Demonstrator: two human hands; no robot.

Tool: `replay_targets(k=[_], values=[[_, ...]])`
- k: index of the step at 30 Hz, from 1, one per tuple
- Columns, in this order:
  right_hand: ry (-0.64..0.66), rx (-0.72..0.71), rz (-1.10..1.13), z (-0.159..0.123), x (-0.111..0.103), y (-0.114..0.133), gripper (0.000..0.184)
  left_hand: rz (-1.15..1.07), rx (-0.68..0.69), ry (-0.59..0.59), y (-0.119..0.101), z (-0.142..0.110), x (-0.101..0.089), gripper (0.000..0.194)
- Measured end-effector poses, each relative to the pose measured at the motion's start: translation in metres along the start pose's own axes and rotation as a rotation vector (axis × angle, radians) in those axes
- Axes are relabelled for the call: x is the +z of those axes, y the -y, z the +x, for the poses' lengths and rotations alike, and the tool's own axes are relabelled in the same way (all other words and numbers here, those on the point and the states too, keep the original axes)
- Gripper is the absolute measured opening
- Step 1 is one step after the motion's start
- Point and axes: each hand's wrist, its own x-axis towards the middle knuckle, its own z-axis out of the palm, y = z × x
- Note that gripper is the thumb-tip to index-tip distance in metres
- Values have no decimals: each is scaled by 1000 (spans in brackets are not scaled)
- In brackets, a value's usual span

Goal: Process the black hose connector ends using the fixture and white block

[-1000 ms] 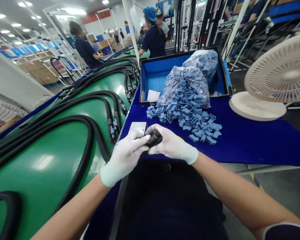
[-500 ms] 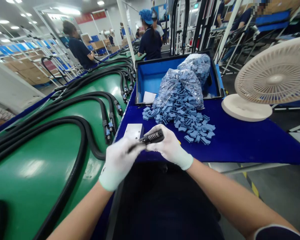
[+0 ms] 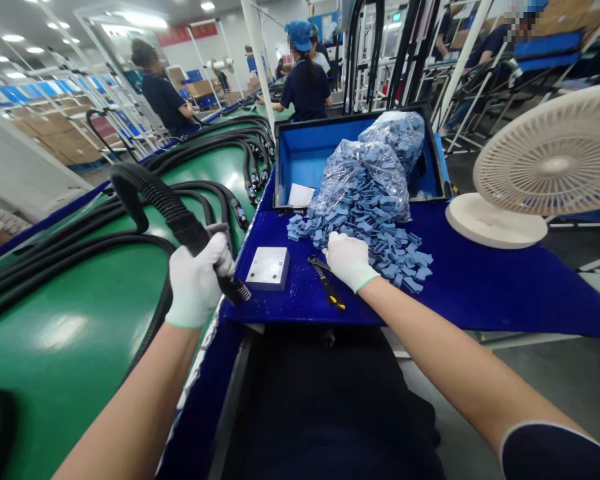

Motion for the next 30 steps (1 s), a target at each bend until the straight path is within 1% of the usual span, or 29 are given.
replay_targets(k=[3,6,9,11,13,16,18,20,21,24,26,30], values=[[-17,-32,-11,7,7,5,24,-27,123,40,5,29,5,28],[-30,-40,-32,2,7,5,24,-3,140,47,18,49,6,28],[-72,-103,5,-3,0,-2,26,-1,136,66,32,57,4,28],[-105,-201,105,-6,-6,-3,27,13,124,77,39,58,3,27],[-93,-309,247,-8,-12,2,26,63,120,72,43,57,4,24],[13,-497,437,-9,-20,25,25,188,132,13,46,56,9,20],[114,-626,525,-6,-22,46,18,260,109,-15,44,56,10,21],[194,-693,567,-1,-21,68,13,316,81,13,40,57,10,23],[212,-700,572,2,-20,78,15,342,78,45,39,58,8,24],[205,-690,552,15,-14,101,25,390,98,143,35,61,1,28],[214,-689,557,24,-9,111,28,380,94,165,36,64,-3,31],[346,-688,673,40,4,119,30,293,42,179,42,68,-4,33]])
